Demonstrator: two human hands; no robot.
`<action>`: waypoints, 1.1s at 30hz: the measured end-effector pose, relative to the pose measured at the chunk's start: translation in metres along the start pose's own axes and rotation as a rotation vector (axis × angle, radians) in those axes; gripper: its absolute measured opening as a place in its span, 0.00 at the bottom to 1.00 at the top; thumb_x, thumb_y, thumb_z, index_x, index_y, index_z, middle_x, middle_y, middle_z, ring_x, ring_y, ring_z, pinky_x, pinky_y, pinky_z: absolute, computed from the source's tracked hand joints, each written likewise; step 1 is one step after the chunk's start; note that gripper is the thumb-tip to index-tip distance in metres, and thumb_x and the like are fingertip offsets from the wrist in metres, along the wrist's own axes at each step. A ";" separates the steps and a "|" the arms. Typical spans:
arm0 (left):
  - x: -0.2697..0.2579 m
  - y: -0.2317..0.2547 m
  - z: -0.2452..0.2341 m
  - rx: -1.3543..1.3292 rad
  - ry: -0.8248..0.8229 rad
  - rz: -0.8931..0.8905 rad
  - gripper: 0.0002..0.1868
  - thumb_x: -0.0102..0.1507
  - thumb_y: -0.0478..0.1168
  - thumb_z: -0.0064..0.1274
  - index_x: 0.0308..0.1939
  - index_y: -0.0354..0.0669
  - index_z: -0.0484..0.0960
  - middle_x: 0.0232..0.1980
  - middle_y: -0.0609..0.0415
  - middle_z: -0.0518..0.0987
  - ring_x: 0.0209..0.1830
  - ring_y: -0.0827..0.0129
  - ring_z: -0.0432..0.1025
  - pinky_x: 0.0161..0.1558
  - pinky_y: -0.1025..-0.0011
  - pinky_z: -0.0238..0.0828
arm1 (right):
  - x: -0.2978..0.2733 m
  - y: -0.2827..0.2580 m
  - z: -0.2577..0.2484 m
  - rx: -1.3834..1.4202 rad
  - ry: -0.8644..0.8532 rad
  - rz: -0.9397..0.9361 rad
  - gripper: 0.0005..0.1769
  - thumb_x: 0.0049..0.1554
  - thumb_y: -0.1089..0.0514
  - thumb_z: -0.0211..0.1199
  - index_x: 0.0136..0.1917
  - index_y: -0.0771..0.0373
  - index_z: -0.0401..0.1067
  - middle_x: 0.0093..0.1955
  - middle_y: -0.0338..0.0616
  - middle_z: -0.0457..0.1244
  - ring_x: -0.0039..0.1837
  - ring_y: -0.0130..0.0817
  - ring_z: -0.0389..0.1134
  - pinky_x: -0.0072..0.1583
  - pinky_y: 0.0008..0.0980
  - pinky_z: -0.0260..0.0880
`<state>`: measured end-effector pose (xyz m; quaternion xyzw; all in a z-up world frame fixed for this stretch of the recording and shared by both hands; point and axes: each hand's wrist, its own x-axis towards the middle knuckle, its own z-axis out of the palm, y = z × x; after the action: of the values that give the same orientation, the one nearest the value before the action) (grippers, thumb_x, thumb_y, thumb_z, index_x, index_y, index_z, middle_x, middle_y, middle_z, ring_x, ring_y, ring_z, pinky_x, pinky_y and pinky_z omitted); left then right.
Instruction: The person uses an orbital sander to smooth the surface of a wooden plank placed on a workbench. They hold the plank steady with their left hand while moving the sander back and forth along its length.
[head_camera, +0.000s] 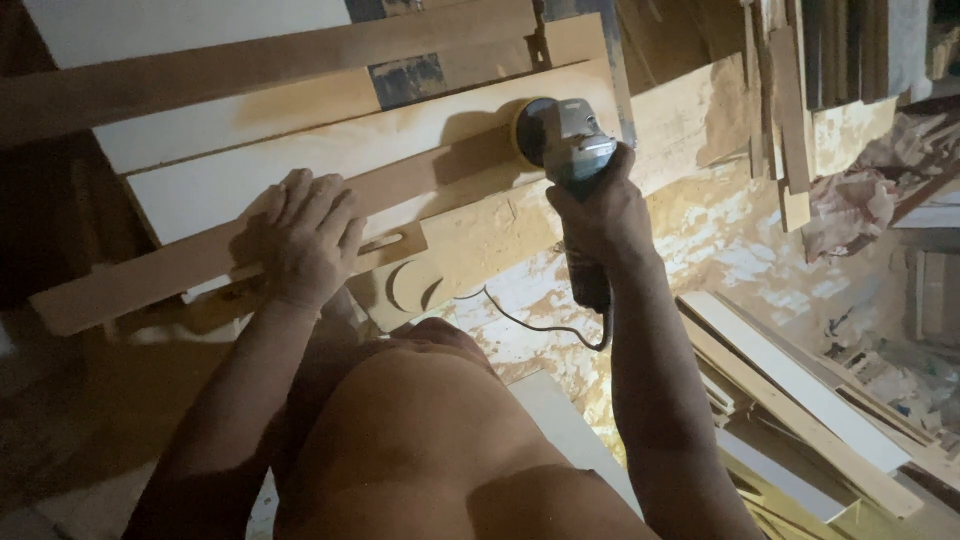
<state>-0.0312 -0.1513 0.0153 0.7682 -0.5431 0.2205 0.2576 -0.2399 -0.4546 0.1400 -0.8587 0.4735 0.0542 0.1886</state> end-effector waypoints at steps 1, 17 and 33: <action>0.005 0.001 -0.005 -0.003 0.002 0.003 0.10 0.67 0.47 0.62 0.45 0.47 0.87 0.48 0.50 0.77 0.50 0.50 0.74 0.43 0.57 0.69 | 0.000 0.000 -0.002 0.000 0.004 0.004 0.43 0.57 0.35 0.69 0.69 0.54 0.47 0.52 0.71 0.69 0.56 0.78 0.72 0.59 0.76 0.69; -0.015 0.005 0.013 0.057 0.003 -0.061 0.07 0.66 0.47 0.63 0.44 0.53 0.89 0.53 0.52 0.81 0.57 0.49 0.76 0.55 0.54 0.69 | -0.034 -0.068 0.014 0.039 -0.121 -0.106 0.45 0.54 0.46 0.69 0.73 0.61 0.46 0.49 0.72 0.69 0.53 0.80 0.72 0.55 0.76 0.73; -0.006 0.003 0.008 0.044 0.018 -0.028 0.10 0.67 0.48 0.62 0.47 0.49 0.88 0.53 0.50 0.81 0.57 0.46 0.76 0.51 0.54 0.71 | -0.022 -0.056 -0.016 0.064 -0.124 -0.045 0.40 0.56 0.45 0.70 0.68 0.59 0.49 0.55 0.75 0.68 0.58 0.80 0.71 0.60 0.76 0.70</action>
<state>-0.0350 -0.1529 0.0064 0.7790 -0.5250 0.2357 0.2488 -0.2063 -0.4165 0.1760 -0.8578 0.4428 0.0879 0.2458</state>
